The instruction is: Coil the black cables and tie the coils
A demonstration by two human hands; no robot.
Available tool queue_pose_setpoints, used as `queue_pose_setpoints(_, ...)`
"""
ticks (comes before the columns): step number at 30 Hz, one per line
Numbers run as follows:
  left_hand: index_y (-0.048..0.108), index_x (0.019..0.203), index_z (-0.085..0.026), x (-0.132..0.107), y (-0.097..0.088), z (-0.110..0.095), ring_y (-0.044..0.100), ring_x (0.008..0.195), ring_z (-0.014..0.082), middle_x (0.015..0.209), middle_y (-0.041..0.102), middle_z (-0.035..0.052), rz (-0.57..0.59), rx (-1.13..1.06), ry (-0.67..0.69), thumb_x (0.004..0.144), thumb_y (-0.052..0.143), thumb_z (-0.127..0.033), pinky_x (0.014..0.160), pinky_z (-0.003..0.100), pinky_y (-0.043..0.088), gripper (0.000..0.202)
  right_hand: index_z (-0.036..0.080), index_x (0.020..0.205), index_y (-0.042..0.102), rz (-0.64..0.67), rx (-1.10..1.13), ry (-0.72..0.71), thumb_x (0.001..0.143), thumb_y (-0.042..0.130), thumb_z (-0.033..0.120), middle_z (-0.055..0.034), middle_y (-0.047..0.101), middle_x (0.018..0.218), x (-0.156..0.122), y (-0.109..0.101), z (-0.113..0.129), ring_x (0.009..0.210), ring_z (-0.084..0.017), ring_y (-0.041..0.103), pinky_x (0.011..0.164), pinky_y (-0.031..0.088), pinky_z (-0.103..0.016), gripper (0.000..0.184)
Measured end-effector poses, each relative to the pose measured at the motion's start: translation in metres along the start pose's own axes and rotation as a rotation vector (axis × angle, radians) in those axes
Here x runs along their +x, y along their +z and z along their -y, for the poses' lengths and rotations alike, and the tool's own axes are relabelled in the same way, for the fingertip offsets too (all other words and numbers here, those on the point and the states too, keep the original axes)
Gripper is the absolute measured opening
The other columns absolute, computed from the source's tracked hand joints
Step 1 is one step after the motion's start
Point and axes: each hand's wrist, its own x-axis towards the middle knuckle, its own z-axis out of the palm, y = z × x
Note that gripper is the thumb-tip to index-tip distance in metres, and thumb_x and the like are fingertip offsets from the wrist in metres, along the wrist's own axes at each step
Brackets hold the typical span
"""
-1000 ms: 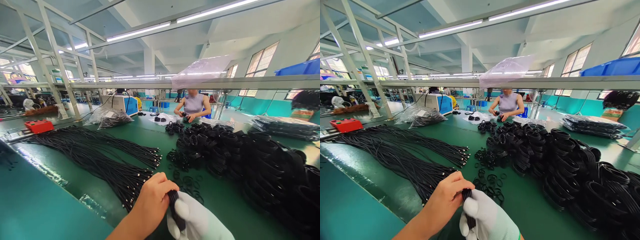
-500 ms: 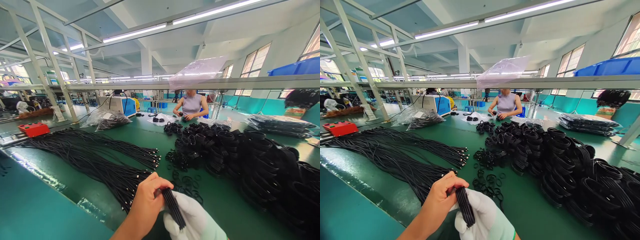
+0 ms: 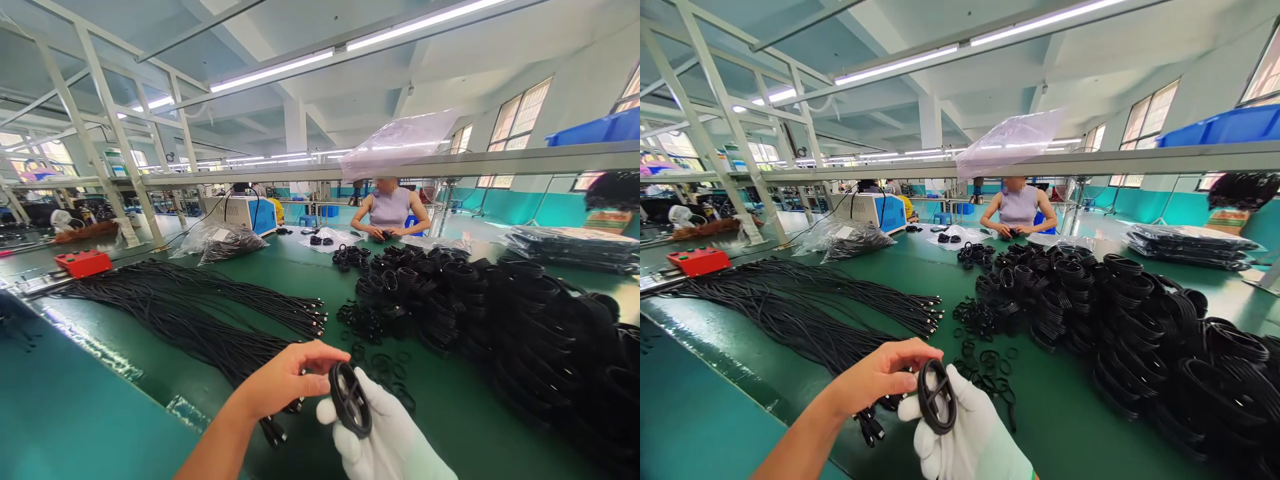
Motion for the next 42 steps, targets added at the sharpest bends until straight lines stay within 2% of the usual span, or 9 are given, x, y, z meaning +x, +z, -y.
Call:
queue_pose_setpoints(4,0.069,0.098,-0.018,0.003,0.0,0.008,0.05,0.074,0.0142,0.078,0.057,-0.0009,-0.015,-0.079,-0.08,0.07,0.064,-0.027,0.066,0.023,0.041,0.03,0.012,0.098,0.062,-0.051,-0.219,-0.067,0.074,0.063,0.055,-0.007,0.063,0.086,0.002,0.001,0.003,0.065,-0.015,0.062,0.055,0.053,-0.027,0.049)
queue_pose_setpoints(9,0.068,0.102,-0.024,0.001,0.015,0.001,0.053,0.077,0.0147,0.09,0.058,0.0006,-0.177,0.226,-0.093,0.077,0.054,-0.021,0.072,0.026,0.044,0.029,0.024,0.122,0.047,-0.174,-0.554,-0.241,0.051,0.083,0.026,-0.0044,0.056,0.101,-0.003,0.001,0.016,0.08,-0.018,0.06,0.067,0.053,-0.036,0.08)
queue_pose_setpoints(12,0.065,0.105,-0.025,-0.005,0.028,0.004,0.055,0.073,0.0124,0.096,0.058,0.0013,-0.319,0.385,0.039,0.076,0.046,-0.01,0.07,0.024,0.046,0.038,0.021,0.12,0.048,-0.194,-0.592,-0.214,0.053,0.08,0.026,-0.0062,0.055,0.101,-0.004,0.005,0.016,0.085,-0.022,0.059,0.065,0.054,-0.04,0.074)
queue_pose_setpoints(16,0.067,0.091,-0.019,-0.007,0.046,0.021,0.06,0.07,0.0138,0.083,0.061,0.0038,-0.483,0.722,0.312,0.074,0.039,-0.001,0.065,0.023,0.048,0.038,0.018,0.106,0.058,-0.212,-0.708,-0.251,0.042,0.079,0.008,-0.0028,0.06,0.094,-0.001,0.01,0.009,0.086,-0.021,0.058,0.077,0.051,-0.038,0.068)
queue_pose_setpoints(21,0.067,0.086,-0.014,-0.006,0.056,0.036,0.061,0.061,0.0135,0.071,0.061,0.0054,-0.631,0.879,0.417,0.082,0.037,-0.003,0.057,0.021,0.049,0.032,0.015,0.1,0.059,-0.091,-0.616,-0.134,0.06,0.076,0.034,-0.0037,0.057,0.085,-0.005,0.01,0.006,0.079,-0.019,0.058,0.059,0.054,-0.031,0.047)
queue_pose_setpoints(28,0.067,0.078,-0.016,-0.005,0.06,0.04,0.059,0.056,0.0132,0.066,0.061,0.0041,-0.65,0.99,0.418,0.083,0.036,-0.004,0.054,0.021,0.048,0.034,0.014,0.099,0.056,-0.104,-0.622,-0.117,0.06,0.077,0.029,-0.0045,0.056,0.09,-0.012,0.015,0.008,0.08,-0.017,0.059,0.06,0.053,-0.027,0.047)
queue_pose_setpoints(32,0.067,0.081,-0.017,-0.006,0.061,0.042,0.06,0.056,0.0131,0.067,0.062,0.0043,-0.648,0.987,0.418,0.086,0.036,-0.007,0.054,0.021,0.047,0.033,0.012,0.096,0.056,-0.066,-0.587,-0.103,0.067,0.072,0.037,-0.0035,0.057,0.08,-0.01,0.012,0.009,0.072,-0.014,0.059,0.056,0.052,-0.024,0.041)
queue_pose_setpoints(37,0.066,0.087,-0.016,-0.006,0.058,0.038,0.065,0.07,0.0158,0.079,0.067,0.0054,-0.595,0.782,0.295,0.077,0.041,-0.001,0.064,0.024,0.051,0.032,0.016,0.104,0.057,-0.102,-0.591,-0.09,0.057,0.079,0.025,-0.004,0.057,0.093,-0.011,0.007,0.01,0.082,-0.016,0.058,0.063,0.055,-0.029,0.053)
queue_pose_setpoints(42,0.067,0.08,-0.019,-0.006,0.054,0.037,0.062,0.067,0.0147,0.072,0.064,0.0027,-0.611,0.582,0.295,0.079,0.042,-0.006,0.062,0.023,0.048,0.028,0.016,0.107,0.056,-0.089,-0.53,-0.108,0.06,0.077,0.03,-0.0045,0.057,0.092,-0.011,0.005,0.008,0.081,-0.016,0.059,0.061,0.053,-0.027,0.053)
